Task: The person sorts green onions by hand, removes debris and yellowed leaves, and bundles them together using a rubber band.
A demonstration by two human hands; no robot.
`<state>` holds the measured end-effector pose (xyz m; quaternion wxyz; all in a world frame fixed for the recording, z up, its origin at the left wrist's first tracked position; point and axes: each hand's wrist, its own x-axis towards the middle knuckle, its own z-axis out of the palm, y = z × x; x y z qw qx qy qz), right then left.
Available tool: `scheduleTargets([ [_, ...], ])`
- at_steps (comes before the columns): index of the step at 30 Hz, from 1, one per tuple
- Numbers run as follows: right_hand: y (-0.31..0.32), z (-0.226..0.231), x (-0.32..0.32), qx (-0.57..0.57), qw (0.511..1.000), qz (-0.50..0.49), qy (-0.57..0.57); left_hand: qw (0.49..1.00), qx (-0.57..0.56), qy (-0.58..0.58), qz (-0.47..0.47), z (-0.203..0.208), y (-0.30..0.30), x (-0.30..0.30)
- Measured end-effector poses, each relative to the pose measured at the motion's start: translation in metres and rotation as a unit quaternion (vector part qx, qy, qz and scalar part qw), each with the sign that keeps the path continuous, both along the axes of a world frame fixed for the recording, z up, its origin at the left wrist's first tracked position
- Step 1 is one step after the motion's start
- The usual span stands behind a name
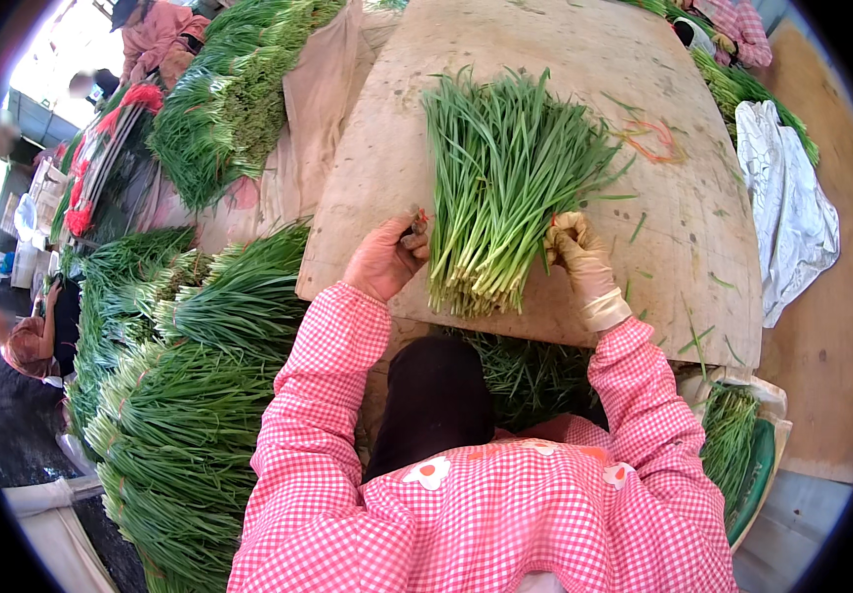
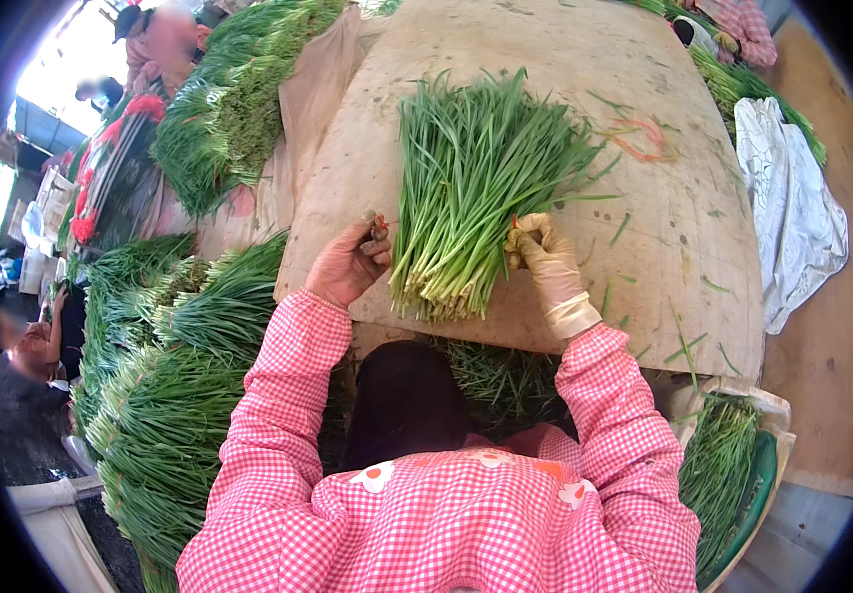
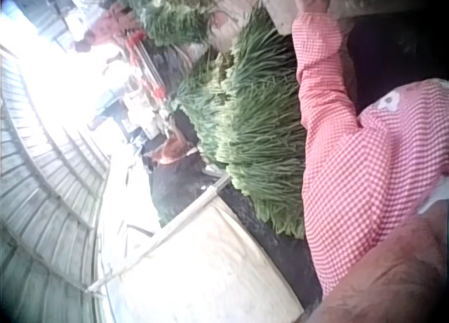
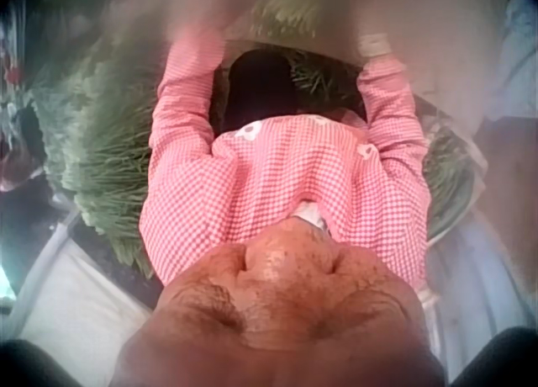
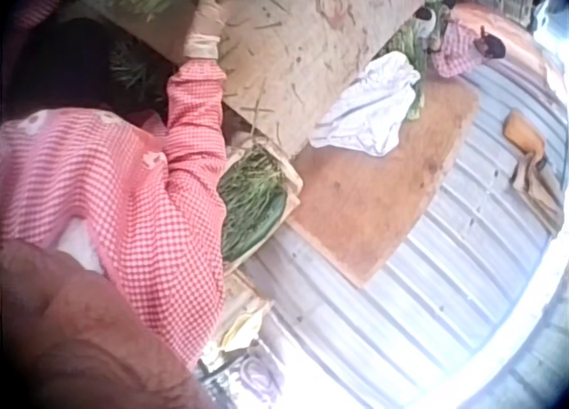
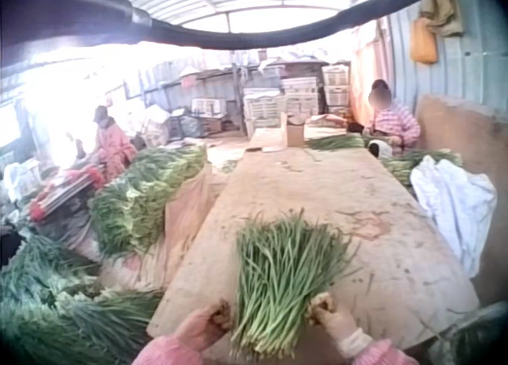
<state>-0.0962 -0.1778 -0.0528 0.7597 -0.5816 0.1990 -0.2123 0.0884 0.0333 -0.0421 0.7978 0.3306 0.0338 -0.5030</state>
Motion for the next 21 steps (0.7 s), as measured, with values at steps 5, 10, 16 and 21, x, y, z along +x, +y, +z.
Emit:
scheduleTargets([
  [5,0.002,-0.002,0.000,-0.076,0.997,0.027,-0.005,0.998,0.039,-0.043,0.002,0.020,-0.013,0.003],
  [10,0.025,0.006,0.006,-0.099,0.994,0.044,-0.032,0.939,0.176,-0.290,-0.059,0.083,-0.041,-0.006],
  [16,0.057,-0.002,0.013,0.069,0.992,0.099,0.026,0.414,0.411,-0.806,-0.099,0.087,-0.053,-0.062],
  [21,0.049,-0.014,0.008,0.044,0.988,0.142,-0.050,0.417,0.453,-0.787,-0.037,0.027,-0.036,-0.090],
])
